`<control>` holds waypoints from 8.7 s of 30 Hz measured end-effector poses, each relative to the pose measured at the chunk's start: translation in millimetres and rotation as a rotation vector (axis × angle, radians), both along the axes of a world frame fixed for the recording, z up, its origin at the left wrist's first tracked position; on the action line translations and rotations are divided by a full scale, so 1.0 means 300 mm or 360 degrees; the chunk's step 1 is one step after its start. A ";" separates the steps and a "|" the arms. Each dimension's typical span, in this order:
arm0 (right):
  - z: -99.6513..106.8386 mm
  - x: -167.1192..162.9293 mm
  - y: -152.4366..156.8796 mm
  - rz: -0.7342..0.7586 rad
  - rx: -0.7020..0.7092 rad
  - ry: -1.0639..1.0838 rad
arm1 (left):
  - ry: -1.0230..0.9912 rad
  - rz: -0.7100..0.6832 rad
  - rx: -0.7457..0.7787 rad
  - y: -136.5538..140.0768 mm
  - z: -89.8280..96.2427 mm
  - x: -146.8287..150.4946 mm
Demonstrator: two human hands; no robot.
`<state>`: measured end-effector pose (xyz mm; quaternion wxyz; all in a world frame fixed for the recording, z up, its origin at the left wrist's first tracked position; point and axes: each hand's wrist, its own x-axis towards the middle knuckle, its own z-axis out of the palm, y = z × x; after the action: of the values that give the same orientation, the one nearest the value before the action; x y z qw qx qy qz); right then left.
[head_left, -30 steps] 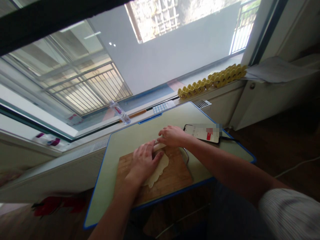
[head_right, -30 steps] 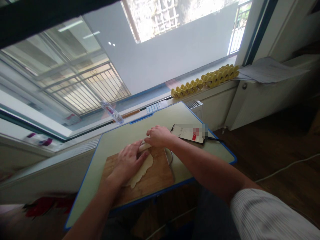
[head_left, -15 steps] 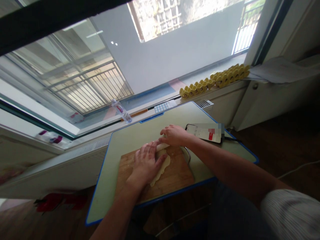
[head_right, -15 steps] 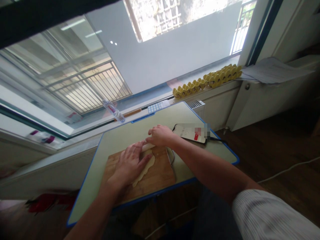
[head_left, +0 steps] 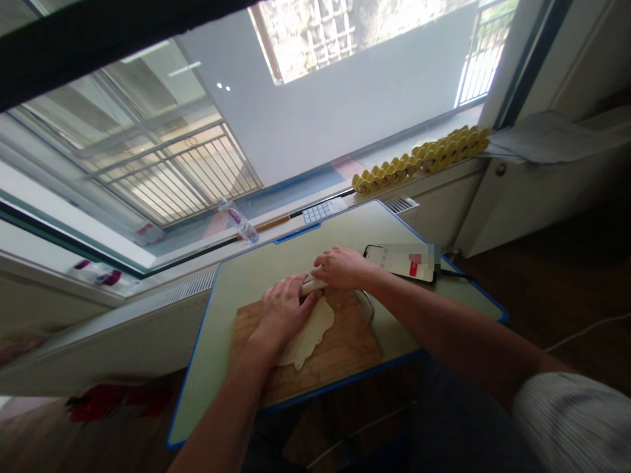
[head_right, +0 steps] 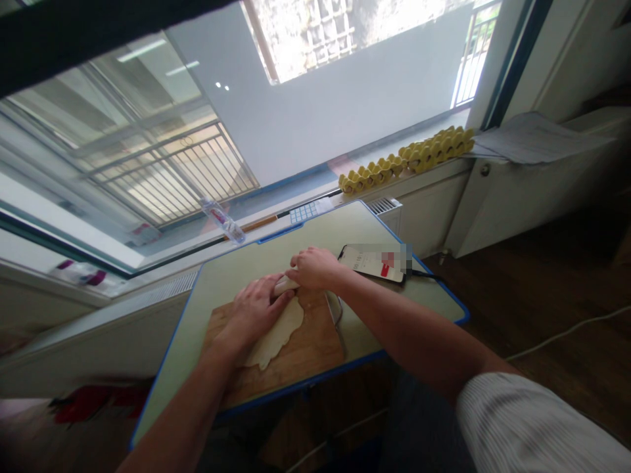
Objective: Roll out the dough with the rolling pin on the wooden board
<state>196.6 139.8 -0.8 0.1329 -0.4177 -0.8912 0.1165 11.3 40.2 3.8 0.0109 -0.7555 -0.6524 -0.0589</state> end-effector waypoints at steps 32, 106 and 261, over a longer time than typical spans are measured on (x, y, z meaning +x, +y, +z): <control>0.001 0.002 0.000 -0.0004 0.0038 -0.0053 | -0.0002 0.0072 -0.0144 0.045 0.031 0.007; -0.002 0.001 0.003 0.0019 0.0060 -0.0053 | 0.0007 0.0002 -0.0015 -0.023 0.003 0.017; 0.008 0.000 -0.006 -0.0016 -0.0032 -0.0029 | -0.0114 -0.0036 0.0248 -0.220 -0.091 0.026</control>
<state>196.7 138.1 1.7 0.1212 -0.4246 -0.8890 0.1210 19.1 -25.9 -23.4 0.0456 -0.7570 -0.6374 -0.1365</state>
